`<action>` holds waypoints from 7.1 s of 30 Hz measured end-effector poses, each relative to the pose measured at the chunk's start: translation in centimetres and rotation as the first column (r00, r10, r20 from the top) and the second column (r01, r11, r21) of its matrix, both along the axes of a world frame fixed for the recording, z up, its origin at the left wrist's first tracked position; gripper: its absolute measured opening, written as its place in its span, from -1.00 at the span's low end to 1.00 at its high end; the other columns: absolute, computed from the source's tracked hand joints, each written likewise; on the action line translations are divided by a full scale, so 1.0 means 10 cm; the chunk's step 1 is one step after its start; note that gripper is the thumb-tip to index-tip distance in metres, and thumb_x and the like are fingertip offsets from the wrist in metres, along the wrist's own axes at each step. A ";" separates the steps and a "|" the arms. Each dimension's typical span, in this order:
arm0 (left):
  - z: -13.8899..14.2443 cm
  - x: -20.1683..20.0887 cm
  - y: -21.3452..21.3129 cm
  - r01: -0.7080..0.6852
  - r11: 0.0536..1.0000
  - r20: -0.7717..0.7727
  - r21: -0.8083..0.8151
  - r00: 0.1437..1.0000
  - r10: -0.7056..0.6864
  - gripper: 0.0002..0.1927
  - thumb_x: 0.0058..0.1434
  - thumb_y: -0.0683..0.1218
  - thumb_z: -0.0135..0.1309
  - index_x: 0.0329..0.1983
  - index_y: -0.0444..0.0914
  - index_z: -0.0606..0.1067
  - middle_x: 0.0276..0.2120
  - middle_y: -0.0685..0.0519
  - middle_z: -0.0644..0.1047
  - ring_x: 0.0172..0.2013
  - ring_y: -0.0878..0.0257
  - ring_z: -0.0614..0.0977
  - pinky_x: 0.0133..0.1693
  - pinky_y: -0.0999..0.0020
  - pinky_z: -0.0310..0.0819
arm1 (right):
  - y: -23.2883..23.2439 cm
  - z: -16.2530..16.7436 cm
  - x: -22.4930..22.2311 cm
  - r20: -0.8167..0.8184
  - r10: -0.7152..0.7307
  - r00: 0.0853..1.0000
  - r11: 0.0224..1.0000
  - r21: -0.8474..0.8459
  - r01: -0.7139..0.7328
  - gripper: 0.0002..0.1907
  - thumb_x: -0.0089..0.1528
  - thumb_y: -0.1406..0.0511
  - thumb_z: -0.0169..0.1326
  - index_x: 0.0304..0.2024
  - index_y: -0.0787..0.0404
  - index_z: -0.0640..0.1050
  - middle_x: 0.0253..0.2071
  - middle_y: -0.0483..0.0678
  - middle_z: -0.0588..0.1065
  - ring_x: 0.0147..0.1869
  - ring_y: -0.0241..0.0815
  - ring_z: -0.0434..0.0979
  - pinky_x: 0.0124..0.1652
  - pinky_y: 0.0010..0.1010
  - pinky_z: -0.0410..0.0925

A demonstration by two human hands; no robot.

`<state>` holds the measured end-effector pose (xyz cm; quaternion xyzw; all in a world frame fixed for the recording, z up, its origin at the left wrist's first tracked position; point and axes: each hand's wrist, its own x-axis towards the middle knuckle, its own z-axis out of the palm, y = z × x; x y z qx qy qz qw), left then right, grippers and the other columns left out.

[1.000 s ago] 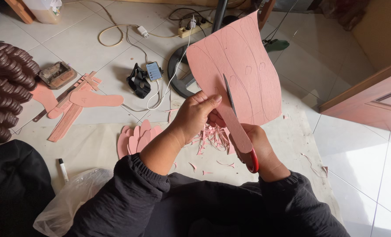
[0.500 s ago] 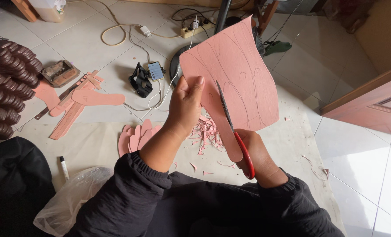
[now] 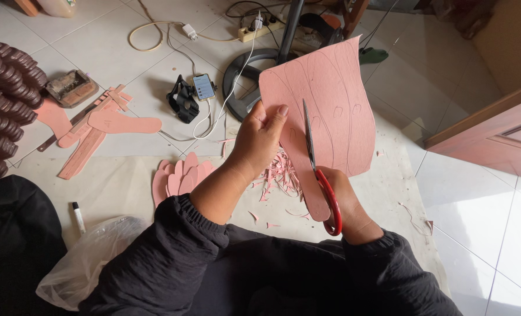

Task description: The person uses red-handled scissors to cut a pink foam sheet along pre-drawn outlines, producing multiple identical shapes. The person holds the foam with one hand and cuts with the other, placing finished pieces on the floor.

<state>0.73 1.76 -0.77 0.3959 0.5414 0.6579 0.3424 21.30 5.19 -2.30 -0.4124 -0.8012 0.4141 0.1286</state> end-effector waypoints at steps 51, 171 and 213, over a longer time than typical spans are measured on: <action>-0.04 0.12 -0.02 0.024 0.996 -0.096 -0.084 0.995 -0.032 -0.68 0.39 0.04 0.01 -0.10 -0.35 0.40 -0.45 0.05 0.52 -0.44 0.38 0.43 -0.35 0.40 0.41 | 0.11 0.01 -0.06 -0.108 -0.161 0.981 0.960 -0.246 0.131 -0.82 0.23 0.38 0.05 -0.28 0.39 0.62 -0.49 -0.03 0.59 -0.46 -0.28 0.55 -0.49 -0.43 0.39; 0.07 0.32 -0.11 -0.139 0.978 -0.195 0.158 0.966 0.169 -0.76 0.48 -0.02 -0.06 -0.18 -0.31 0.34 -0.49 0.00 0.49 -0.48 0.27 0.46 -0.37 0.36 0.43 | -0.20 0.40 -0.19 -0.146 -0.107 0.983 0.969 -0.239 0.070 -0.75 0.25 0.32 -0.08 -0.42 0.39 0.51 -0.60 0.03 0.51 -0.61 -0.19 0.51 -0.58 -0.37 0.38; 0.07 0.37 -0.15 0.014 1.000 -0.297 -0.003 0.955 -0.014 -0.73 0.43 -0.02 -0.04 -0.26 -0.32 0.33 -0.50 -0.08 0.51 -0.51 0.19 0.49 -0.36 0.26 0.44 | -0.09 0.38 -0.06 -0.142 -0.088 0.986 0.973 -0.226 0.054 -0.78 0.18 0.36 -0.07 -0.44 0.37 0.55 -0.53 0.01 0.57 -0.47 -0.19 0.53 -0.43 -0.38 0.42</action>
